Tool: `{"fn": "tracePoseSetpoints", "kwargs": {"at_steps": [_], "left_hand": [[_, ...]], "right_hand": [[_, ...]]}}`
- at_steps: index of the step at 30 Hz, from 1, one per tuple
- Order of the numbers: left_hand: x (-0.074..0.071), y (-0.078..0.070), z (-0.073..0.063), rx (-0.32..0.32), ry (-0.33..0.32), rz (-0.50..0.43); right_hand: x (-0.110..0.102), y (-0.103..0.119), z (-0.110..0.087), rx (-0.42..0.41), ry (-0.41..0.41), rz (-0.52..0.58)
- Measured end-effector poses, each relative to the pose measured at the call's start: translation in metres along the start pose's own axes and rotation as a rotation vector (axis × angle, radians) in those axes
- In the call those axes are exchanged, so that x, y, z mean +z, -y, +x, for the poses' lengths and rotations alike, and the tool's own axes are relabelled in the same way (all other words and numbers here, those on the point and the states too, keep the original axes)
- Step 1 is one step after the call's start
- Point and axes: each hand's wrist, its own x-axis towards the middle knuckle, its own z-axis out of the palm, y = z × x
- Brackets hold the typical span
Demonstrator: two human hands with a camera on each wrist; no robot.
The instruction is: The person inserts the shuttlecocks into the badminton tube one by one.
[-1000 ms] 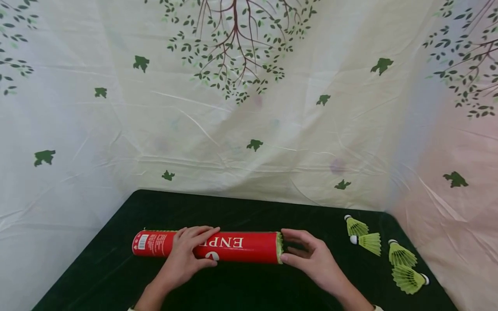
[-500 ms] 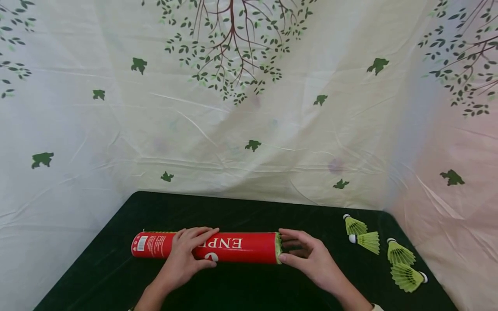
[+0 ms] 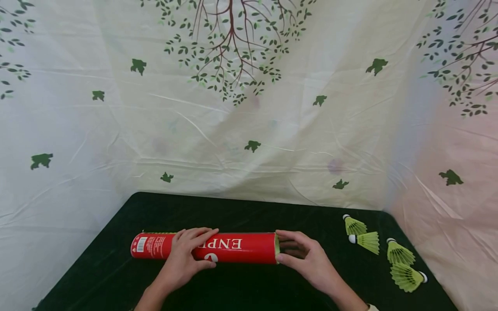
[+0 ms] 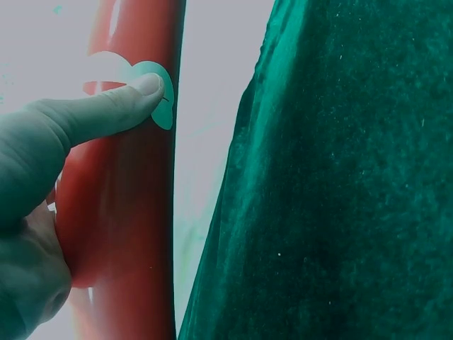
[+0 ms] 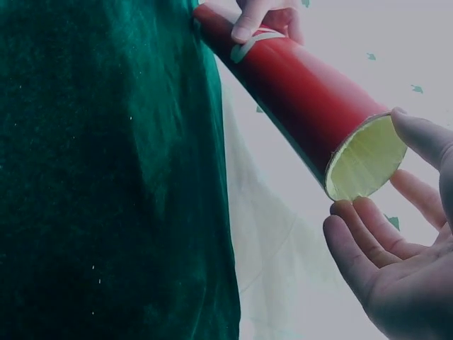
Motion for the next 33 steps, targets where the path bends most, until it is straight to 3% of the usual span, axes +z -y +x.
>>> {"fn": "tracePoseSetpoints", "kwargs": {"at_steps": [33], "left_hand": [[0.0005, -0.0015, -0.0021, 0.001, 0.001, 0.006]], "right_hand": [[-0.0012, -0.0008, -0.0025, 0.005, 0.001, -0.012]]}}
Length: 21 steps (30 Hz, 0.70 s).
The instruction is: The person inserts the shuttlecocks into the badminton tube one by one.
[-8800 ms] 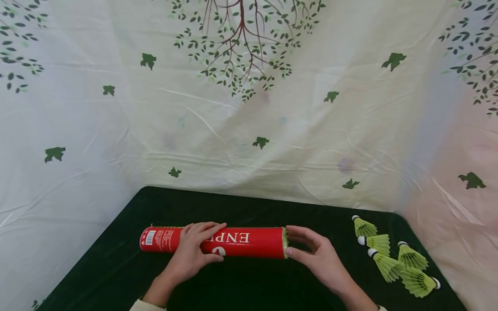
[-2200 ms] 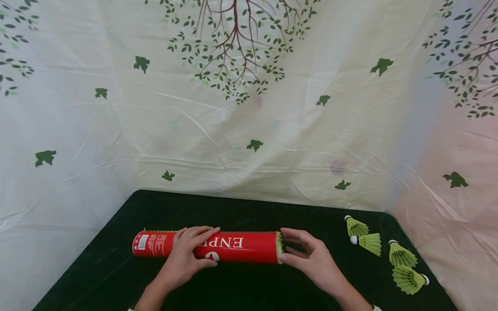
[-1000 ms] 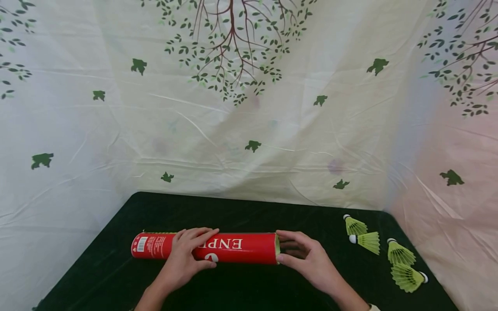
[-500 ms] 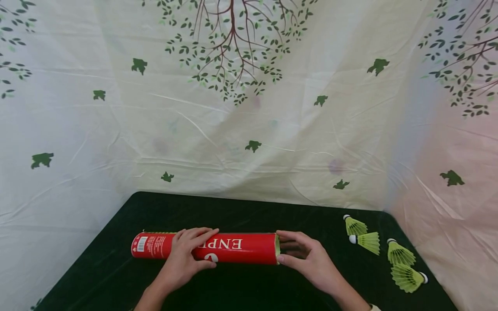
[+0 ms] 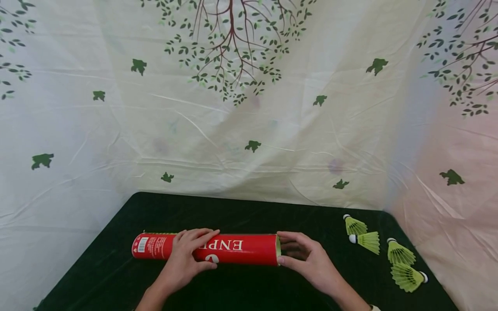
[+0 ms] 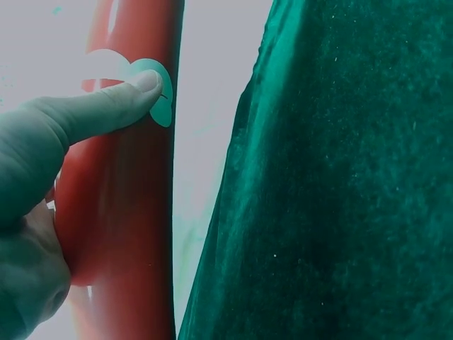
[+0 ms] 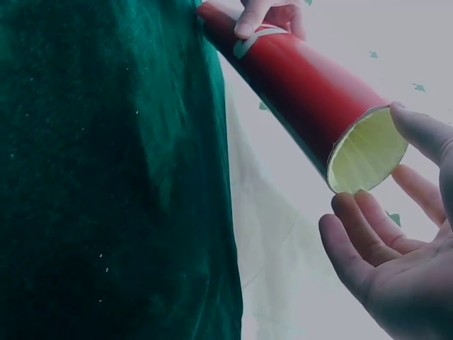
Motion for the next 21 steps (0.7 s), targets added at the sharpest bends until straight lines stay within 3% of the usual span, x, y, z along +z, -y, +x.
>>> {"fn": "tracePoseSetpoints", "kwargs": {"at_steps": [11, 16, 21], "left_hand": [[-0.001, 0.000, -0.001, 0.001, 0.011, -0.013], [0.000, 0.001, -0.001, 0.006, 0.012, -0.014], [0.001, 0.002, -0.001, 0.011, 0.012, -0.012]], "right_hand": [[-0.017, -0.012, -0.007, -0.005, -0.023, -0.054], [-0.044, -0.029, -0.010, 0.006, -0.122, -0.154], [-0.084, -0.049, -0.016, 0.032, -0.215, -0.262]]}}
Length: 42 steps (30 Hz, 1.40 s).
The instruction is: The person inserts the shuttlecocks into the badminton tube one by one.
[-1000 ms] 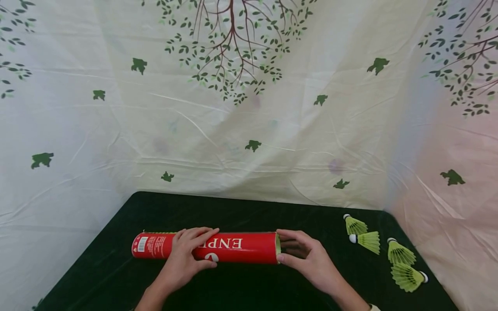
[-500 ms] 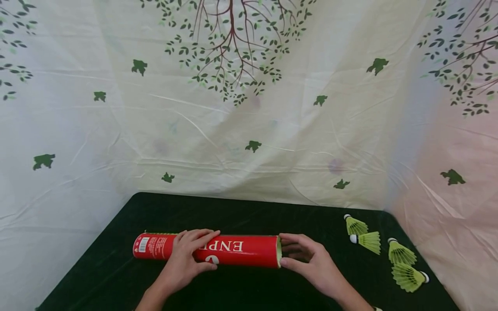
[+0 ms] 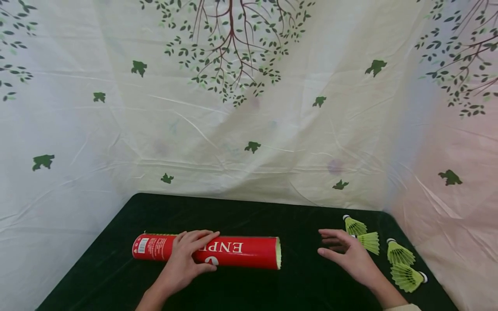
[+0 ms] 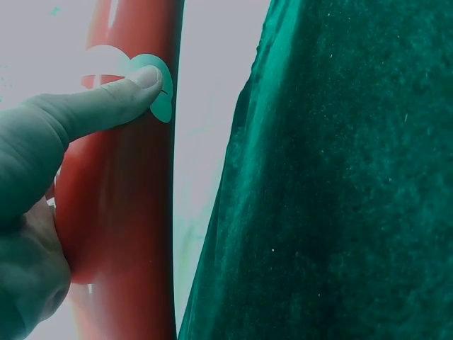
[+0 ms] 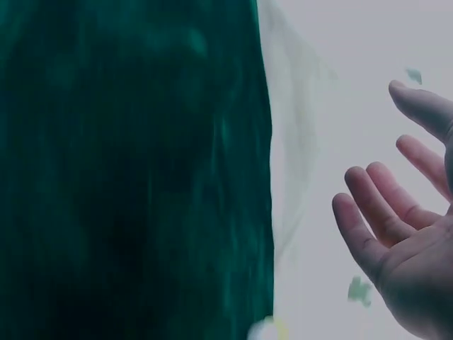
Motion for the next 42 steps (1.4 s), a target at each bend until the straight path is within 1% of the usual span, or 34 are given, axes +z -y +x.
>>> {"fn": "tracePoseSetpoints", "kwargs": {"at_steps": [2, 4, 6, 9, 12, 16, 18, 22, 24, 26, 27, 31, 34, 39, 42], "left_hand": [[0.000, 0.000, 0.000, -0.001, 0.001, 0.003], [-0.001, 0.000, 0.000, -0.002, 0.000, 0.007], [-0.001, 0.000, -0.001, -0.004, -0.002, 0.009], [-0.001, 0.001, -0.001, -0.005, -0.001, 0.013], [-0.001, 0.001, 0.000, -0.002, 0.002, 0.015], [-0.001, 0.001, 0.000, -0.005, -0.002, 0.008], [0.000, 0.001, 0.000, -0.008, -0.004, 0.005], [0.001, 0.000, 0.000, -0.019, -0.002, 0.005], [0.001, -0.001, 0.000, -0.024, -0.001, 0.006], [0.001, -0.001, 0.000, -0.028, -0.002, 0.008], [0.001, -0.002, 0.000, -0.028, -0.003, 0.008], [0.000, -0.002, 0.000, -0.026, -0.007, 0.015], [0.001, -0.002, 0.000, -0.023, -0.005, 0.012], [0.001, -0.001, 0.000, -0.019, -0.003, 0.002], [0.002, -0.001, 0.000, -0.015, 0.002, -0.002]], "right_hand": [[-0.014, -0.012, 0.001, 0.013, -0.039, -0.049], [-0.027, -0.024, 0.002, 0.027, -0.096, -0.100], [-0.036, -0.033, 0.003, 0.051, -0.172, -0.129], [-0.043, -0.045, 0.003, 0.094, -0.295, -0.146], [-0.045, -0.053, 0.004, 0.157, -0.405, -0.135], [-0.045, -0.060, 0.007, 0.225, -0.499, -0.096], [-0.044, -0.062, 0.009, 0.241, -0.545, -0.077], [-0.043, -0.066, 0.011, 0.253, -0.657, -0.108], [-0.043, -0.067, 0.011, 0.252, -0.698, -0.126], [-0.043, -0.068, 0.011, 0.262, -0.700, -0.131], [-0.044, -0.068, 0.012, 0.268, -0.683, -0.126], [-0.045, -0.072, 0.015, 0.345, -0.558, -0.095], [-0.046, -0.076, 0.018, 0.400, -0.486, -0.093], [-0.047, -0.080, 0.019, 0.465, -0.404, -0.104], [-0.049, -0.080, 0.019, 0.473, -0.367, -0.095]]}}
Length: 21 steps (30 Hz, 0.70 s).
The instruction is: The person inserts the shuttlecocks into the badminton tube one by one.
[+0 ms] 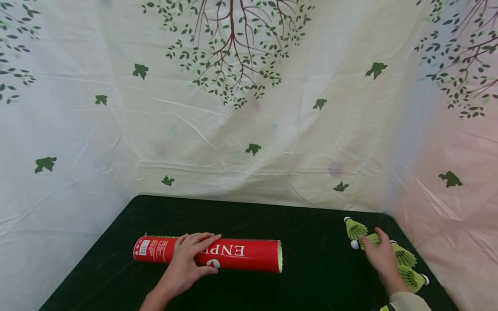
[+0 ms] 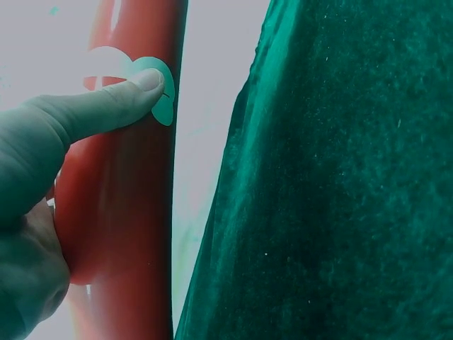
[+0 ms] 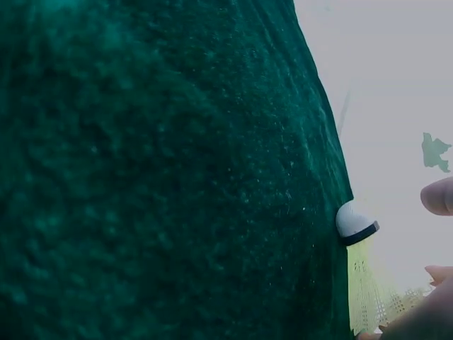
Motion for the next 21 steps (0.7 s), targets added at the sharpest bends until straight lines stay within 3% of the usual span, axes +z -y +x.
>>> {"fn": "tracePoseSetpoints", "kwargs": {"at_steps": [21], "left_hand": [[0.0000, 0.0006, 0.0000, -0.002, 0.004, -0.009]], "right_hand": [[-0.0072, -0.0100, -0.0017, -0.055, 0.141, -0.001]]}}
